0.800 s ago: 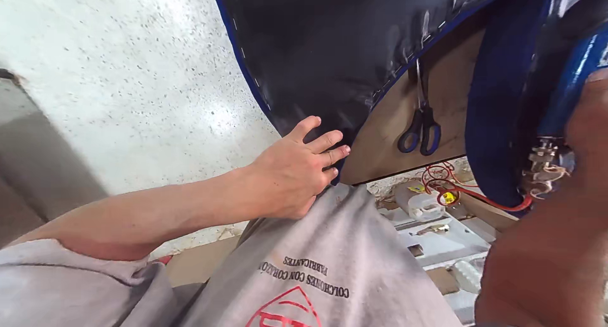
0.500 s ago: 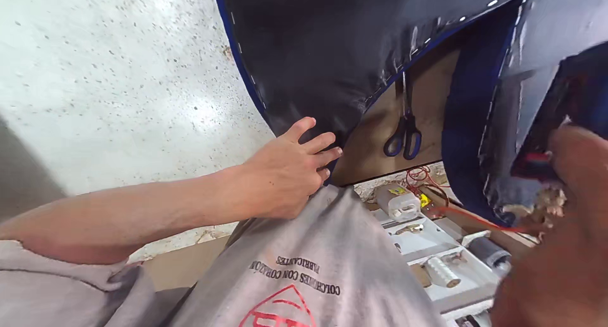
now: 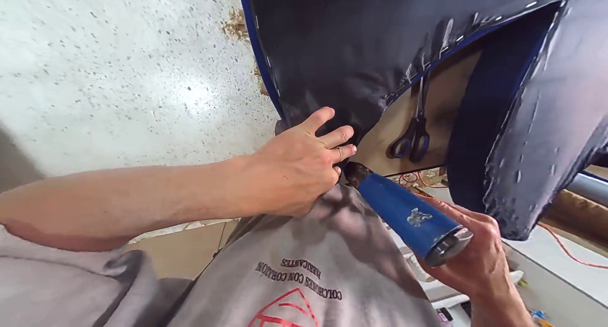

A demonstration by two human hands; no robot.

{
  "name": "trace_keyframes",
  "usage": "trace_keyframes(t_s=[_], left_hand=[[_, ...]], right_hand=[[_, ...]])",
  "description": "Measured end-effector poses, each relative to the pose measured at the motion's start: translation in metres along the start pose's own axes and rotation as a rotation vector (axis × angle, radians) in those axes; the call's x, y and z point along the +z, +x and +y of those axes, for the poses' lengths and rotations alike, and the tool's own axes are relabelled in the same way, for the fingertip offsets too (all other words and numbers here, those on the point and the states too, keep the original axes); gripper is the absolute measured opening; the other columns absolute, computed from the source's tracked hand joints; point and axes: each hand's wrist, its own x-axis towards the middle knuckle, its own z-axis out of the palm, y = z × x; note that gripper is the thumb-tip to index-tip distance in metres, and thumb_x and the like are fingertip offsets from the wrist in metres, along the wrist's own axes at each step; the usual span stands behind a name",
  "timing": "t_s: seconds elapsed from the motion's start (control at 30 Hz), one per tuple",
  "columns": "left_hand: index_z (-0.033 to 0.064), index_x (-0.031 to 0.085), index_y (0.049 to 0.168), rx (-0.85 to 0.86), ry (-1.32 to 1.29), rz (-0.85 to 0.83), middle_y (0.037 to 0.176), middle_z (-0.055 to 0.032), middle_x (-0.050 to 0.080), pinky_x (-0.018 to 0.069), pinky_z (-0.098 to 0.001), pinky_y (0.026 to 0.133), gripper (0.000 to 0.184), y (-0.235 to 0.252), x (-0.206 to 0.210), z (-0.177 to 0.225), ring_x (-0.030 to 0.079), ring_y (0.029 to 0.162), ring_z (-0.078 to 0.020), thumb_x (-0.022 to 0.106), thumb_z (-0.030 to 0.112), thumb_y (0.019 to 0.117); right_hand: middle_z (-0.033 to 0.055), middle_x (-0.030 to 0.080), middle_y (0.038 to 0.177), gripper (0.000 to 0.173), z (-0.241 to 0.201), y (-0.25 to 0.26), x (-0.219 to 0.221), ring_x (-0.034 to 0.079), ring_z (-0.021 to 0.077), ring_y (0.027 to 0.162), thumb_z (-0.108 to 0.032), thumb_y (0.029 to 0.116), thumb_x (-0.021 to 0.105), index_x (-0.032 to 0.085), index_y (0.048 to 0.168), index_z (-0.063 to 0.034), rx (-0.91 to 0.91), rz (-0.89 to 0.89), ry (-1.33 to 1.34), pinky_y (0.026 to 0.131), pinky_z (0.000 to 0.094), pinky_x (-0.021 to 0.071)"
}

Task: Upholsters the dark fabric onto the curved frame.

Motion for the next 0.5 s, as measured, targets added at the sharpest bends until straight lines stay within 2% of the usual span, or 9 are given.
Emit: trace_keyframes(t_s=[0.1,0.23,0.3,0.43,0.5], left_hand=[[0.0214,0.080,0.103,0.002,-0.016,0.008,0.148,-0.0047,0.060,0.0108,-0.0674,0.122,0.031,0.001,0.002,0.000,0.037,0.151,-0.0335,0.065,0.039,0.0825],[0.0228,0.080,0.109,0.003,-0.034,0.018,0.148,-0.0048,0.060,0.0098,-0.0673,0.123,0.036,0.002,0.004,-0.002,0.036,0.152,-0.0344,0.063,0.043,0.0845],[0.0220,0.080,0.109,-0.008,-0.051,-0.020,0.151,-0.0044,0.058,0.0080,-0.0662,0.123,0.035,0.004,-0.001,-0.001,0.033,0.153,-0.0338,0.064,0.042,0.0846],[0.0235,0.081,0.106,-0.015,-0.011,0.016,0.148,-0.0050,0.060,0.0087,-0.0669,0.123,0.035,0.002,0.003,0.001,0.035,0.152,-0.0335,0.060,0.043,0.0859],[0.0230,0.081,0.105,-0.031,-0.013,0.023,0.149,-0.0045,0.060,0.0091,-0.0669,0.123,0.034,0.002,0.005,0.003,0.036,0.152,-0.0327,0.060,0.043,0.0857]], right_hand=[[0.0033,0.078,0.093,0.040,-0.001,0.004,0.005,0.071,0.0045,0.084,-0.039,0.0867,0.065,0.075,0.116,-0.0130,0.017,-0.015,-0.042,0.071,0.0245,0.0552],[0.0042,0.078,0.093,0.041,0.003,0.007,0.006,0.071,0.0044,0.084,-0.037,0.0852,0.067,0.074,0.117,-0.0125,0.021,-0.009,-0.064,0.073,0.0228,0.0552],[0.0041,0.078,0.093,0.041,0.005,0.007,0.005,0.071,0.0042,0.085,-0.037,0.0854,0.067,0.074,0.118,-0.0125,0.015,-0.013,-0.053,0.073,0.0225,0.0548],[0.0036,0.078,0.097,0.044,0.008,0.012,0.006,0.071,0.0033,0.088,-0.039,0.0872,0.067,0.073,0.122,-0.0131,-0.005,-0.044,-0.038,0.075,0.0224,0.0550],[0.0032,0.077,0.092,0.041,0.010,0.012,0.006,0.070,0.0032,0.084,-0.040,0.0864,0.066,0.073,0.117,-0.0130,-0.008,-0.044,-0.044,0.072,0.0224,0.0543]])
